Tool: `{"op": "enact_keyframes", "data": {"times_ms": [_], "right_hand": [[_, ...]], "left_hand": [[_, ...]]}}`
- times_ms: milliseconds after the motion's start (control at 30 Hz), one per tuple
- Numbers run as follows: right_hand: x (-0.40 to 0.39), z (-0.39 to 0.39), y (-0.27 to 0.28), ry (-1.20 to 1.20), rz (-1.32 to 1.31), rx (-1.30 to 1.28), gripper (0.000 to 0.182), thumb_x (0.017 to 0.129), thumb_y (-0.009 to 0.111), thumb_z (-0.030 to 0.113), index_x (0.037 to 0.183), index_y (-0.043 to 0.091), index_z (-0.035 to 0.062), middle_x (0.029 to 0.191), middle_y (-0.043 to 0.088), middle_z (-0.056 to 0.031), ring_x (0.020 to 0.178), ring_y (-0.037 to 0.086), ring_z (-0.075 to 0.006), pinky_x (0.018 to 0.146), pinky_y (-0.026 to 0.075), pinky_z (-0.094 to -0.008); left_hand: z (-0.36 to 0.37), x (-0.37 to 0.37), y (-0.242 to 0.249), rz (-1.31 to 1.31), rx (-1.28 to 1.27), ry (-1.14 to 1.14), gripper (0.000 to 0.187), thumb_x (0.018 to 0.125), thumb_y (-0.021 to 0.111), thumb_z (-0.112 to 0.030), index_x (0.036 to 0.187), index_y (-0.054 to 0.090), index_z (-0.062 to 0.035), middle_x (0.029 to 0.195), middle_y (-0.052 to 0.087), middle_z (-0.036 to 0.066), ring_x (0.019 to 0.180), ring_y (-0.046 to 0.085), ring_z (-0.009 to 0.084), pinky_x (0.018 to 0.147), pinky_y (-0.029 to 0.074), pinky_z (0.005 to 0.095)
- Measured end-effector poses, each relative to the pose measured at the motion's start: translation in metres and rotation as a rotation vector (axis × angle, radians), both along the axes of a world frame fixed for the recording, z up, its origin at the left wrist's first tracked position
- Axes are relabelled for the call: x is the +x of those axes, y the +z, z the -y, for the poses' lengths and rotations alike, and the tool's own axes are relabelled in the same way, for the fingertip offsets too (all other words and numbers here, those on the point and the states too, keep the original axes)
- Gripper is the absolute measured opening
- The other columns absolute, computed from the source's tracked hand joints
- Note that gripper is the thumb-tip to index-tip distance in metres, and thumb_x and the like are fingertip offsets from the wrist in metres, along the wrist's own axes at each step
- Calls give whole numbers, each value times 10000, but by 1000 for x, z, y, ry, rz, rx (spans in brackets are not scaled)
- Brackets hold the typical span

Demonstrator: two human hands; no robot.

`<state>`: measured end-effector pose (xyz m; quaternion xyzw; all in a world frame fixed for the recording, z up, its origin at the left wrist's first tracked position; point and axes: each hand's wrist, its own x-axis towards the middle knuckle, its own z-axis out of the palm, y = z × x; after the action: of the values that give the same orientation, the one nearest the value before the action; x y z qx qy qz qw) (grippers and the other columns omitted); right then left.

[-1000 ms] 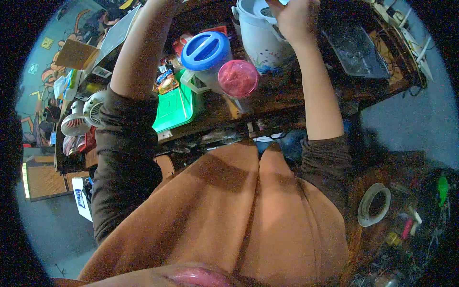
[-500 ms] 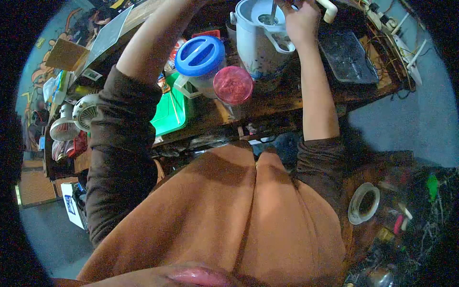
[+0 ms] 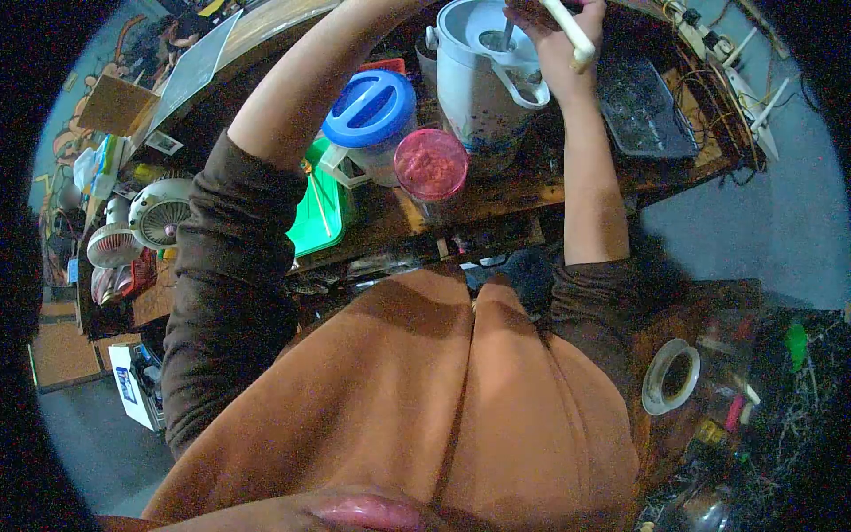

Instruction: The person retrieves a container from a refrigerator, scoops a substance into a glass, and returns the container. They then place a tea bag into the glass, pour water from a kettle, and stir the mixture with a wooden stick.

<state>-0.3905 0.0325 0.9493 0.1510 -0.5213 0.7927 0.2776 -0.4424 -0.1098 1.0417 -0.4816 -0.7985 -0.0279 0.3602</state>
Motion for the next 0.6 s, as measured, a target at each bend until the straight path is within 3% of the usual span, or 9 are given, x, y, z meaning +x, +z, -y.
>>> {"op": "enact_keyframes", "data": {"times_ms": [67,133,267,300,333,367,467,500,600], "right_hand": [[1,3,0,47,-4,-65,236,910,518,143,1079,356,115,1059,522,-75,940,586,-210,762,537,-354],[4,8,1,-74,-107,129,229,926,487,171,1093,338,123,1091,515,-80,962,577,-213,764,538,-358],[6,3,6,-85,-147,202,347,878,567,97,1179,396,89,1131,516,-87,992,563,-194,791,509,-305],[12,6,10,-442,-265,615,461,807,647,27,1210,423,51,1135,522,-87,1011,553,-190,826,478,-289],[15,6,13,-445,-263,615,461,807,647,27,1210,423,51,1135,522,-87,1011,553,-190,826,478,-289],[17,5,15,-496,-238,656,480,787,663,10,1205,428,41,1133,524,-90,1020,547,-193,842,466,-296],[12,5,14,-504,-188,622,487,770,675,1,1197,441,26,1142,518,-101,1043,527,-195,876,439,-313],[11,4,13,-511,-200,618,494,767,673,-7,1201,439,26,1145,515,-105,1047,524,-196,875,441,-318],[13,7,14,-518,-254,601,506,757,672,-23,1204,439,29,1156,505,-110,1058,517,-195,871,446,-320]], "left_hand": [[4,6,1,57,31,-44,307,853,500,-219,1135,571,-122,1054,531,191,831,599,356,703,492,431],[8,5,-2,113,61,-86,332,860,486,-209,1172,543,-110,1068,524,199,904,579,366,749,480,430],[17,-15,-28,-141,254,-438,407,871,466,-237,1238,450,-62,1160,458,214,1146,394,367,962,319,454],[23,2,-30,252,415,-261,454,845,502,-273,1245,449,-66,1165,454,205,1136,397,372,961,314,464],[25,12,-31,646,561,-72,504,818,539,-309,1252,447,-69,1170,449,196,1127,400,377,960,309,474],[24,5,-41,594,539,82,531,733,630,-367,1187,542,-106,1144,463,169,1122,408,359,940,317,479],[23,20,-48,601,333,57,461,673,706,-389,1063,649,-151,1121,473,144,1113,420,336,920,323,493],[19,19,-54,581,391,3,341,651,754,-387,933,712,-200,1106,500,103,1093,442,307,897,333,493],[13,15,-56,510,444,21,308,647,774,-371,910,720,-219,1089,526,73,1076,457,292,881,341,487]]}}
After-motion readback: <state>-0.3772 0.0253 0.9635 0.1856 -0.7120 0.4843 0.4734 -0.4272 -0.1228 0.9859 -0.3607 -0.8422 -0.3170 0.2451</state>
